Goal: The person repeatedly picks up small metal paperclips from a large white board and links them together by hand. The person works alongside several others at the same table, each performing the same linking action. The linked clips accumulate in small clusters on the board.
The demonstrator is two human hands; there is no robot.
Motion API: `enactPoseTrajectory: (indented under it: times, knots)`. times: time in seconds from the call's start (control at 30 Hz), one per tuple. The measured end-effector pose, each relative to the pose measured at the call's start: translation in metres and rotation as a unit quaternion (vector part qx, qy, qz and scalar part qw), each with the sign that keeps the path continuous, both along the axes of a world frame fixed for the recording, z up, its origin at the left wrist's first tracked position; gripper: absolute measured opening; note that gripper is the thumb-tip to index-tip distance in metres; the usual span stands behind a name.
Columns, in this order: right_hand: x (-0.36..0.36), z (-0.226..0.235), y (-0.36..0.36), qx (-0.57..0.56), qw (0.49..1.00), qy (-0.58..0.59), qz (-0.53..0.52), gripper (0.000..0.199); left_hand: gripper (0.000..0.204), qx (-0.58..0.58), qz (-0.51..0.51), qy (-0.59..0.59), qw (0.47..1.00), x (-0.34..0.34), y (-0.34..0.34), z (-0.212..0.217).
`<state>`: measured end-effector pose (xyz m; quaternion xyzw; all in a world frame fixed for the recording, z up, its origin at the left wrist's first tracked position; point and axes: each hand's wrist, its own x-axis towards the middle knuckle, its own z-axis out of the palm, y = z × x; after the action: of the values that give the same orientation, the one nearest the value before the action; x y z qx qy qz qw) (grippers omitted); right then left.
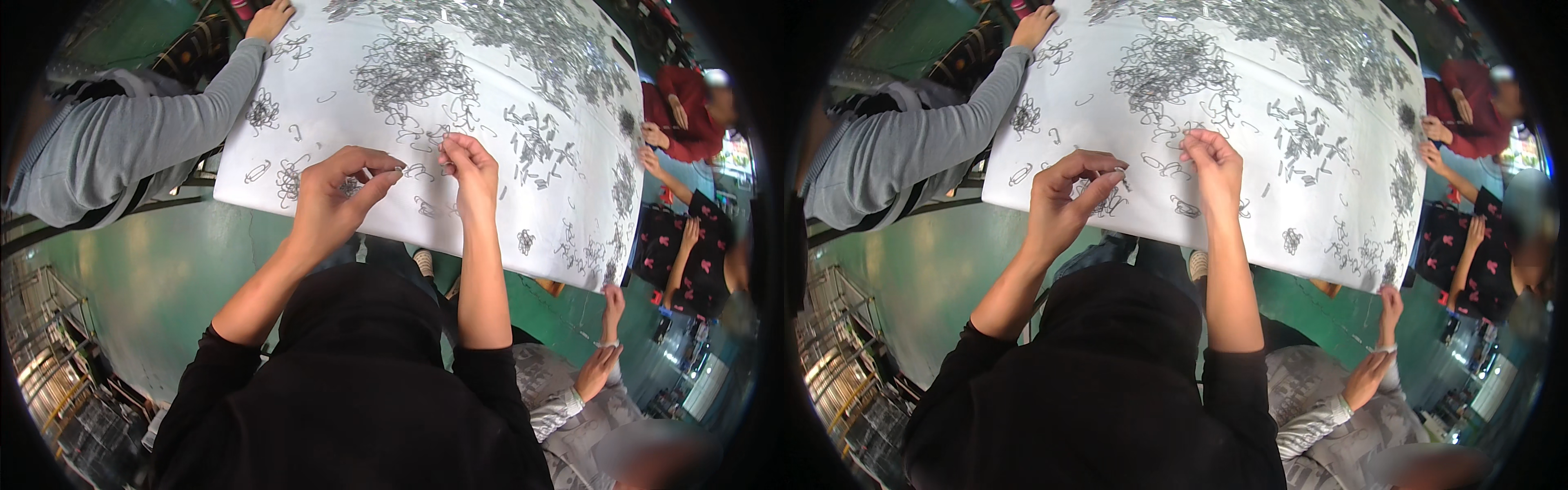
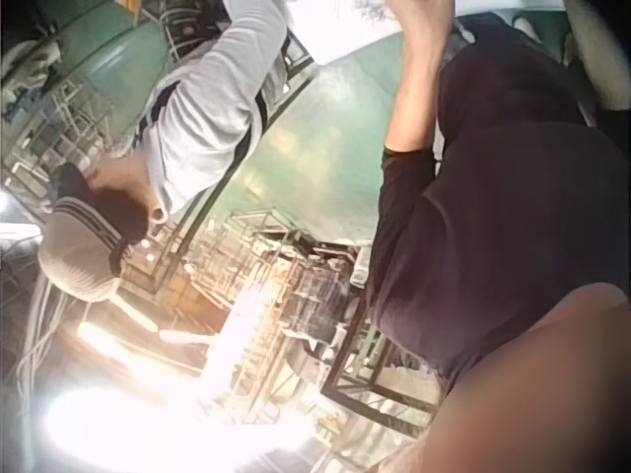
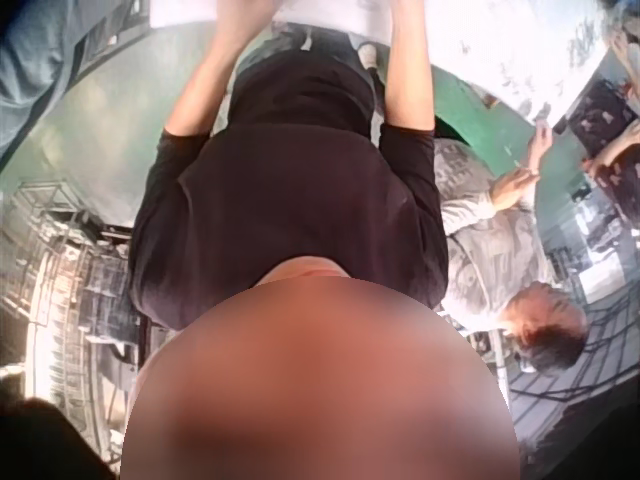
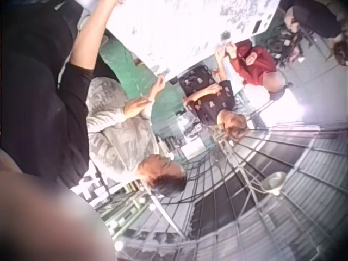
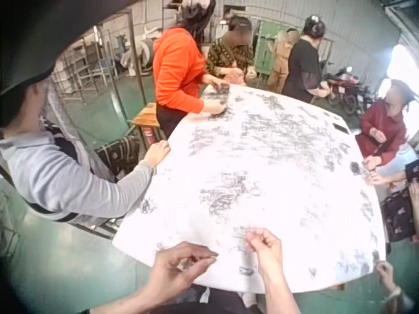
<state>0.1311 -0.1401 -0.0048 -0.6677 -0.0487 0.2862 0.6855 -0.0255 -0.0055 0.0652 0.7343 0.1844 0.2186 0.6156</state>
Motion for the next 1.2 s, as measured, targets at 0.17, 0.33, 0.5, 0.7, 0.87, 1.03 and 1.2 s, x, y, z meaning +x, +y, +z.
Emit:
enactPoseTrajectory:
  times: [0.17,0.33,0.5,0.7,0.87,1.03,1.2]
  knots:
    - [-0.042,0.071,-0.03,0.084,0.995,0.015,-0.052,0.013,0.013,0.035,-0.071,-0.017,0.997,0.025,-0.015,0.002]
    - [-0.056,0.091,-0.048,0.121,0.986,-0.06,-0.097,0.008,0.017,0.051,-0.121,-0.034,0.991,0.05,-0.036,0.007]
    - [-0.055,0.089,-0.066,0.083,0.976,-0.12,-0.162,0.007,0.017,0.068,-0.15,-0.049,0.985,0.066,-0.057,0.008]
    - [-0.059,0.083,-0.079,0.031,0.95,-0.181,-0.254,0.008,0.026,0.155,-0.193,-0.114,0.962,0.08,-0.081,0.002]
    - [-0.067,0.084,-0.103,0.035,0.911,-0.271,-0.31,0.01,0.028,0.167,-0.221,-0.179,0.944,0.101,-0.096,-0.03]
    - [-0.083,0.092,-0.143,0.008,0.899,-0.301,-0.318,0.013,0.023,0.242,-0.336,-0.089,0.906,0.182,-0.09,-0.116]
    - [-0.102,0.09,-0.168,-0.027,0.892,-0.296,-0.341,0.014,0.02,0.328,-0.489,-0.05,0.807,0.228,-0.108,-0.169]
